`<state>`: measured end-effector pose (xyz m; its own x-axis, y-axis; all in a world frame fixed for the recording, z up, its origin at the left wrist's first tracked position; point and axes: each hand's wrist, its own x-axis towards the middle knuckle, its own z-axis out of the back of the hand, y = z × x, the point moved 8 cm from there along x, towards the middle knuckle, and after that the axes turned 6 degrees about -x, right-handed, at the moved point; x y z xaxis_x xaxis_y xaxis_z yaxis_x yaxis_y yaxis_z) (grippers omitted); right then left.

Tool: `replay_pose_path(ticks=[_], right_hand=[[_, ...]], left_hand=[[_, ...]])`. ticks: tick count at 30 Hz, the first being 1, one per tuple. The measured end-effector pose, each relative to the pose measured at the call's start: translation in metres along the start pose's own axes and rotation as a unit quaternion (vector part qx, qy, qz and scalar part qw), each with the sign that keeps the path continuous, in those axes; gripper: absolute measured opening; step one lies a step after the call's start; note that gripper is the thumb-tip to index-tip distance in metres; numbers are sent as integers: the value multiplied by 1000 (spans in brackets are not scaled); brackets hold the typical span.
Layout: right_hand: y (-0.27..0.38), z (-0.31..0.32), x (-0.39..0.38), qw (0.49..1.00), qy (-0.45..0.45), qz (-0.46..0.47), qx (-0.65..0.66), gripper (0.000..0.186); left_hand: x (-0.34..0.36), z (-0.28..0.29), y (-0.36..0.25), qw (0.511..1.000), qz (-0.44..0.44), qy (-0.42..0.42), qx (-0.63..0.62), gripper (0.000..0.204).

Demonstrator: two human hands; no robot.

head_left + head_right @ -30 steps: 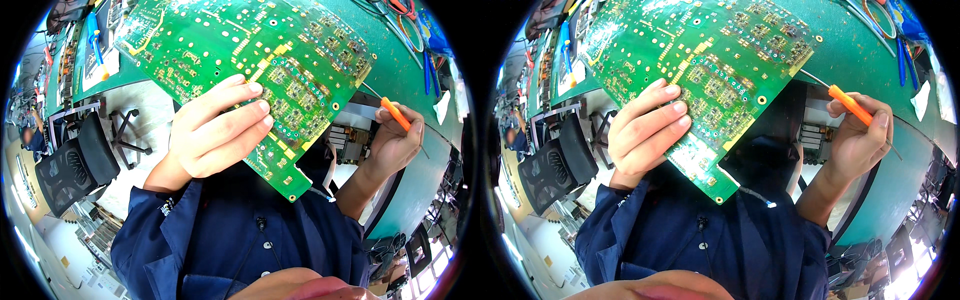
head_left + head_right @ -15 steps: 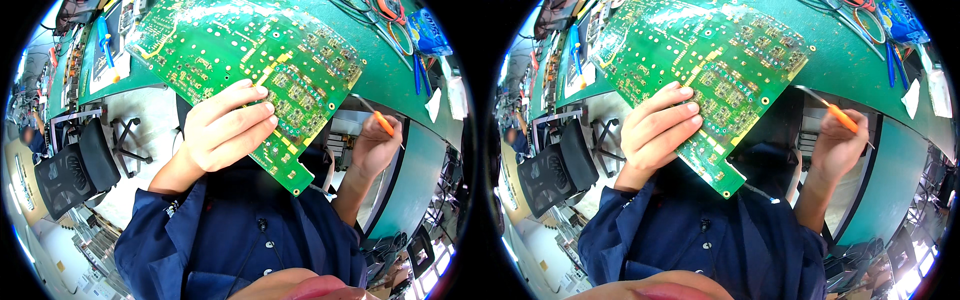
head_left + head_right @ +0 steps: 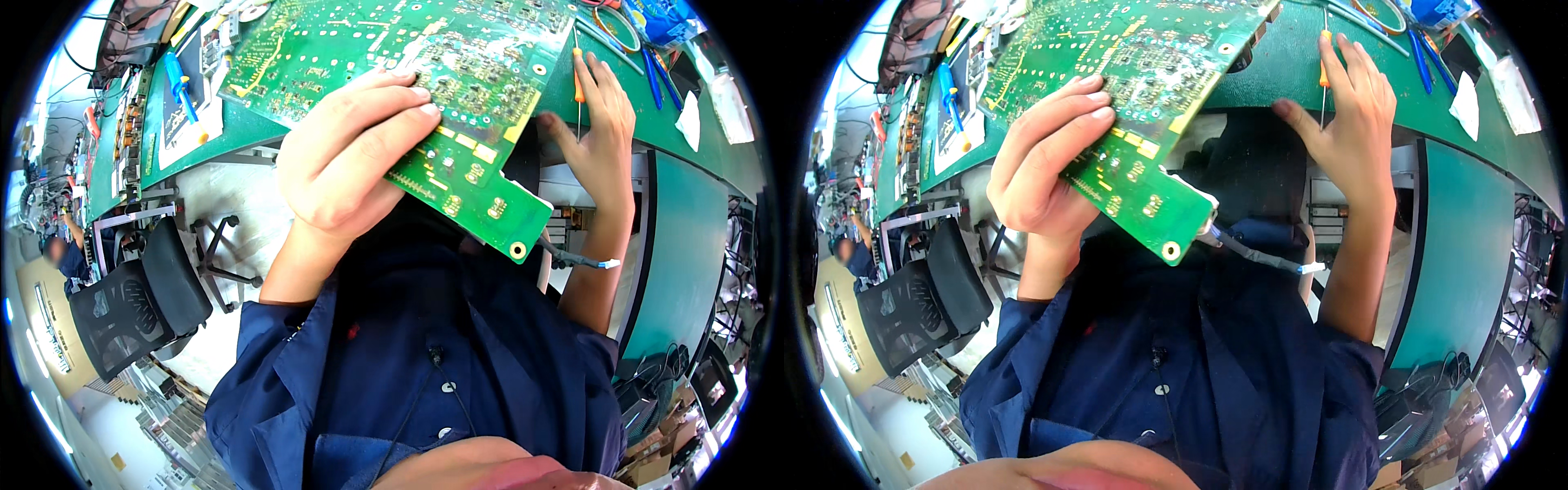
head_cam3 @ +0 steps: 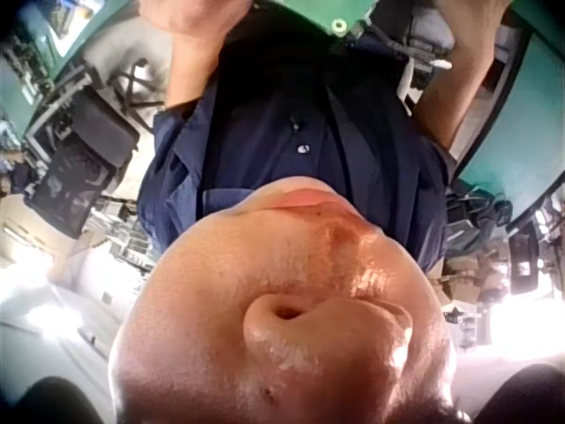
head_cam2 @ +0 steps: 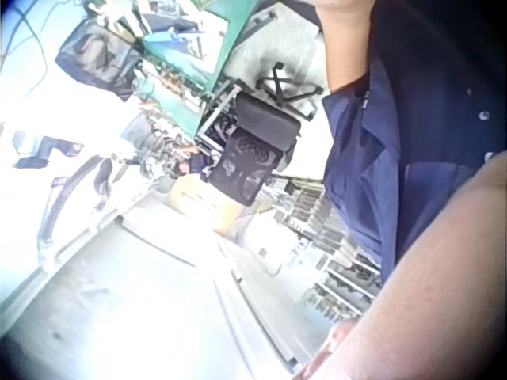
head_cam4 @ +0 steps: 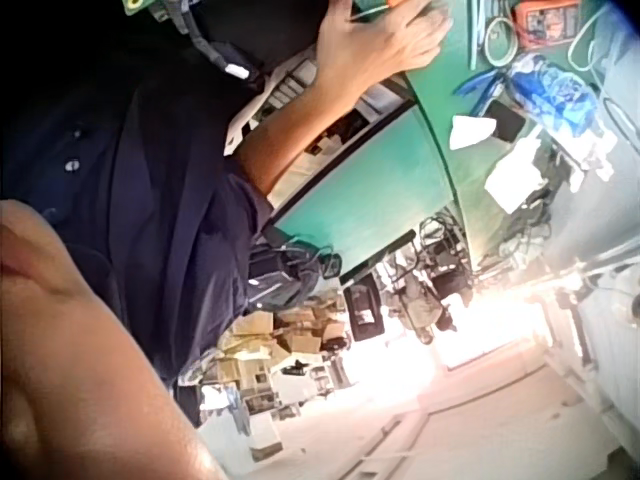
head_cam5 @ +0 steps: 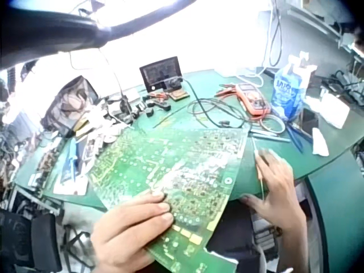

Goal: The person uses a soldering iron and a desoldering pump to remove or attach components on a large green circuit board. They pick up the board to look at both sides and use a small screwdriver to clear debris or check components.

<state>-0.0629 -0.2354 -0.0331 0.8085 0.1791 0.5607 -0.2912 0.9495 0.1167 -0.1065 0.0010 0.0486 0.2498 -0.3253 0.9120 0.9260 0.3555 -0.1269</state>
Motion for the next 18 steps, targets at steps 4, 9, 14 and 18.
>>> replay_pose_path(ticks=[4, 9, 14, 18], right_hand=[[-6, 13, 2, 995, 22, -27, 98, 85], [3, 4, 1, 888, -126, -203, 392, 26], [35, -8, 16, 806, -188, -217, 518, 16], [19, 5, 21, 923, -199, -136, 298, 16]], left_hand=[[9, 5, 2, 999, 19, -25, 9, 24], [10, 10, 2, 999, 45, -20, 20, 24], [11, 5, 2, 998, 55, -13, -3, 25], [12, 10, 3, 998, 56, -12, -5, 25]])
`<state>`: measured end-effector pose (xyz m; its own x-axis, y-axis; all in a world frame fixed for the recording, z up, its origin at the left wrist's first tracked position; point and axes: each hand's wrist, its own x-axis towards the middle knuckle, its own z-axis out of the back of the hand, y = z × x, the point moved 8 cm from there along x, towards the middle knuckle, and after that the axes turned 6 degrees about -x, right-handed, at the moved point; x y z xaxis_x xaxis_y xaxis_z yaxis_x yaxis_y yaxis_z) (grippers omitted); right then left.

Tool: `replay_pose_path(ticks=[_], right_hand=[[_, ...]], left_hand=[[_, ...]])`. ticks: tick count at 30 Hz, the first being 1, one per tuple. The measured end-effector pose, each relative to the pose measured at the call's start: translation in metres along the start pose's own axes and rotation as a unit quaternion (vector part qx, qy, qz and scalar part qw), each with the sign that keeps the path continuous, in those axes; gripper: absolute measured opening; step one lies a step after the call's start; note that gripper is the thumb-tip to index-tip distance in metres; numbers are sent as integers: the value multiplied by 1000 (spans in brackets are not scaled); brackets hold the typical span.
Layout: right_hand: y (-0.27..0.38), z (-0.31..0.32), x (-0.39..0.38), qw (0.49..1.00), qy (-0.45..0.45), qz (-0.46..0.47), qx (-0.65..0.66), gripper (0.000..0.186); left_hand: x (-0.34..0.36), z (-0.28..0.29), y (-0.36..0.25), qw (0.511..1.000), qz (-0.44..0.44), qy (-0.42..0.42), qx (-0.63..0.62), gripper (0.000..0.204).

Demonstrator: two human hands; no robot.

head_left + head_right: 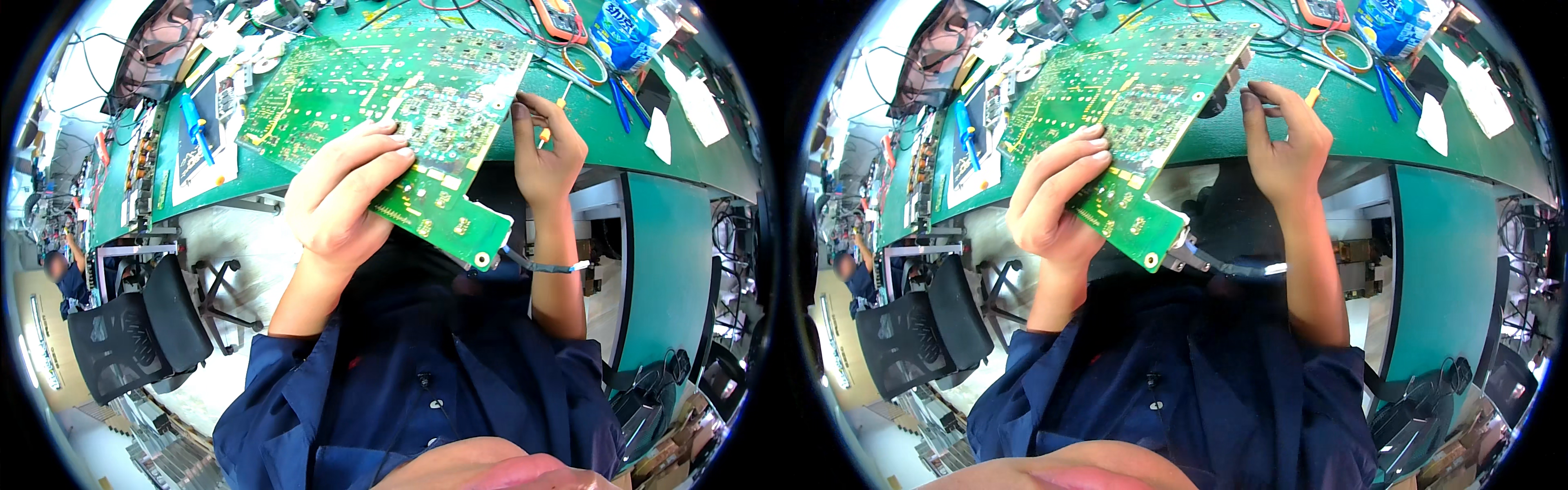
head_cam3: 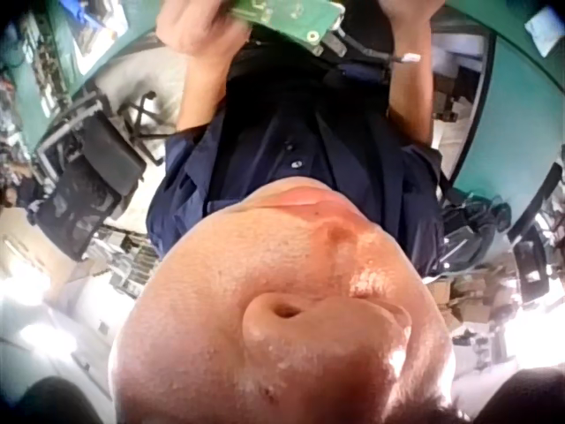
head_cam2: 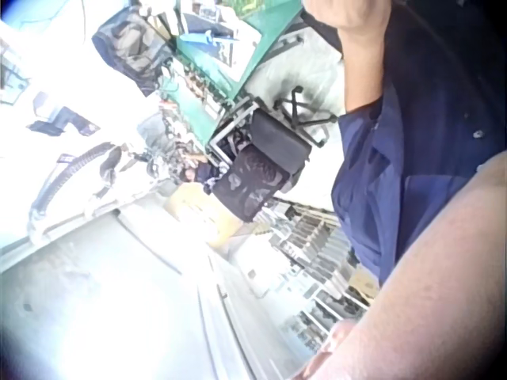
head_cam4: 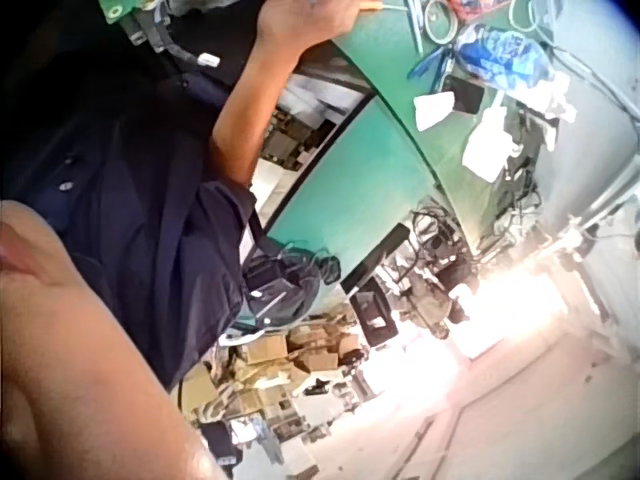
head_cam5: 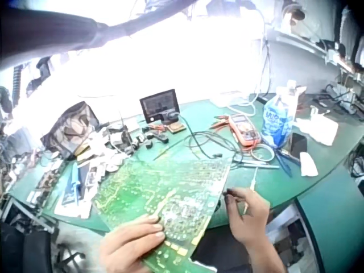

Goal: The person uses a soldering iron and a desoldering pump to remove or attach components on a large green circuit board. They pick up the board to look at both sides and use a small screwdriver to clear debris or check components.

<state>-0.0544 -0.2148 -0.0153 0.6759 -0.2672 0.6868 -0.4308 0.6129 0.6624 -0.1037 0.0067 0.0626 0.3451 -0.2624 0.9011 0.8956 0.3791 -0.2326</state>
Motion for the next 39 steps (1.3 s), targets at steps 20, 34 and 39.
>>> replay_pose_path(ticks=[20, 34, 39], right_hand=[[-6, -13, -43, 947, 41, -199, 250, 24], [-15, -10, -61, 940, 34, -232, 247, 26], [-9, -28, -76, 803, 26, -360, 473, 37]], left_hand=[[-13, 0, -2, 999, -34, 24, -35, 25], [-18, 6, -22, 994, -58, 77, -43, 20], [-17, 10, -20, 993, -52, 85, -56, 20]])
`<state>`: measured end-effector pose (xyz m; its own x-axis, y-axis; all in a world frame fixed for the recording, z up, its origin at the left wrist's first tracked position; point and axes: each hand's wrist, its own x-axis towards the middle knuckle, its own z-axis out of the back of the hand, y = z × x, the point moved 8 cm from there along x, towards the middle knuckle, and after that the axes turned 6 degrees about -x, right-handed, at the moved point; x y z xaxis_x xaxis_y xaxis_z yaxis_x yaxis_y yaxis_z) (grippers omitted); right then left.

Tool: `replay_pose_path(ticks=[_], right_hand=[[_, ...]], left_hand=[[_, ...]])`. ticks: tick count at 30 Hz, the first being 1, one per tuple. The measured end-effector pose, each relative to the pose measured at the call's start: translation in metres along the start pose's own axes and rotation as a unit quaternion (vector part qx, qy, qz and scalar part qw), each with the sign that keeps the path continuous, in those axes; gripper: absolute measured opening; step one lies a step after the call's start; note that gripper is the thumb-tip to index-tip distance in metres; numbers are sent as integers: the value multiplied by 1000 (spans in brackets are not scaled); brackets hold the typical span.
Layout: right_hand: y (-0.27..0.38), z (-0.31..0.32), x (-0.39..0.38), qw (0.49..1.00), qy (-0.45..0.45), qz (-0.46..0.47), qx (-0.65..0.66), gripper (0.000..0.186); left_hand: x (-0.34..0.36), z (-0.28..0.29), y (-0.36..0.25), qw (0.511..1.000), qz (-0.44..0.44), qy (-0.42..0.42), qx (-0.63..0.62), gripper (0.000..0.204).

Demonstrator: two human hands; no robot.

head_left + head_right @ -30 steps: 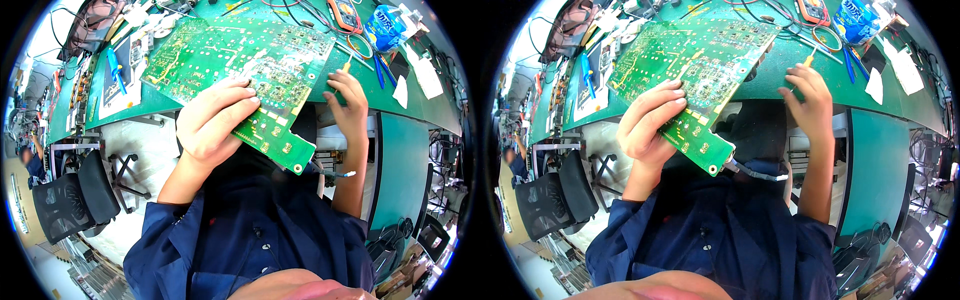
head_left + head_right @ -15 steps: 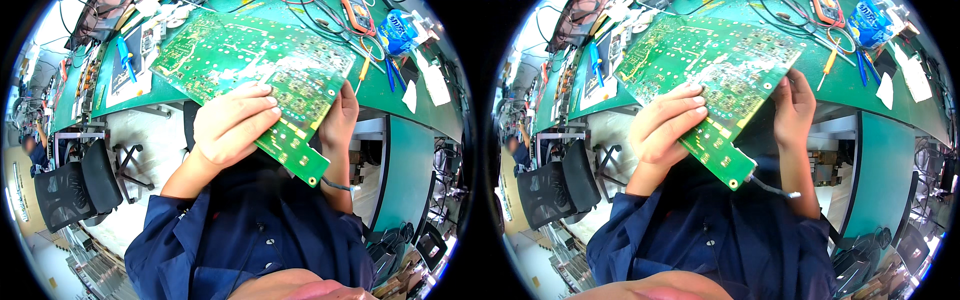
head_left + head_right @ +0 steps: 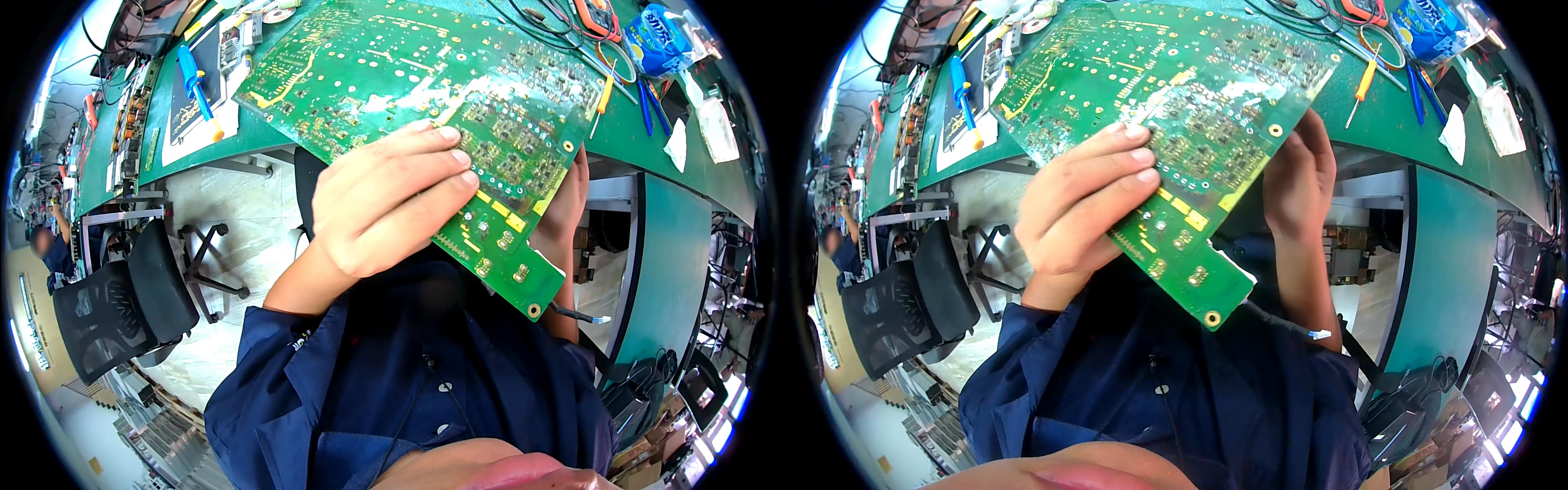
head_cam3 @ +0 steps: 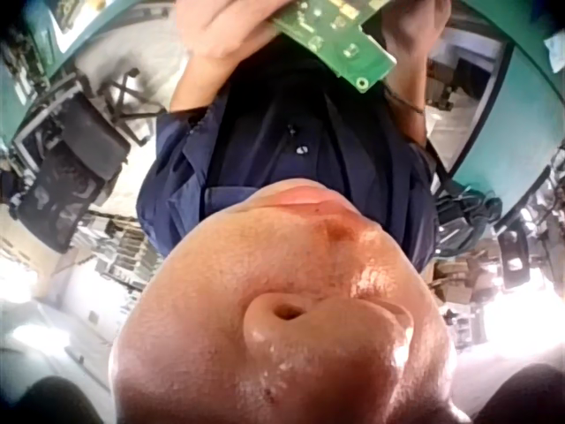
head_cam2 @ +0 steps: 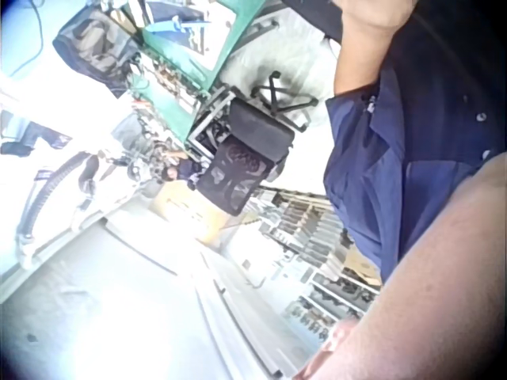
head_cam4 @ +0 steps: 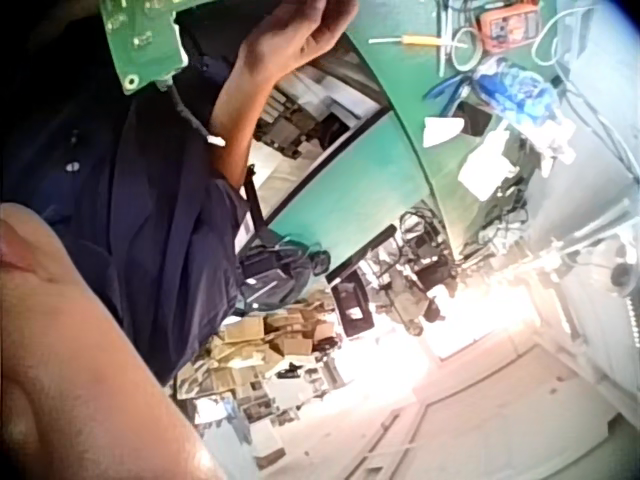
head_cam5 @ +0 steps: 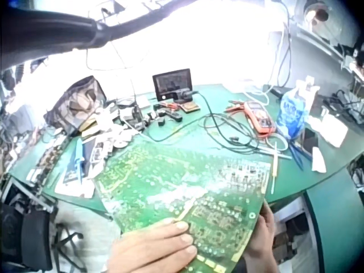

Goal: The person uses a soldering iron and a desoldering pump to remove or attach components on a large green circuit board. They pick up the board to look at both sides and use a small screwdriver to clear debris or check components.

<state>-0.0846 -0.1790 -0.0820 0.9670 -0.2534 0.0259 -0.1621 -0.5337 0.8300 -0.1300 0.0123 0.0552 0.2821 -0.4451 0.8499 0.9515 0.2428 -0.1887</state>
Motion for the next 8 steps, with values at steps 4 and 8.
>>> replay_pose_path(ticks=[4, 8], right_hand=[[6, -19, 7, 991, 31, 103, -85, 50], [32, -64, 19, 966, 65, 213, -132, 51]], left_hand=[[8, 12, 4, 997, -1, -69, 20, 22], [10, 33, 8, 988, 36, -146, 35, 26]])
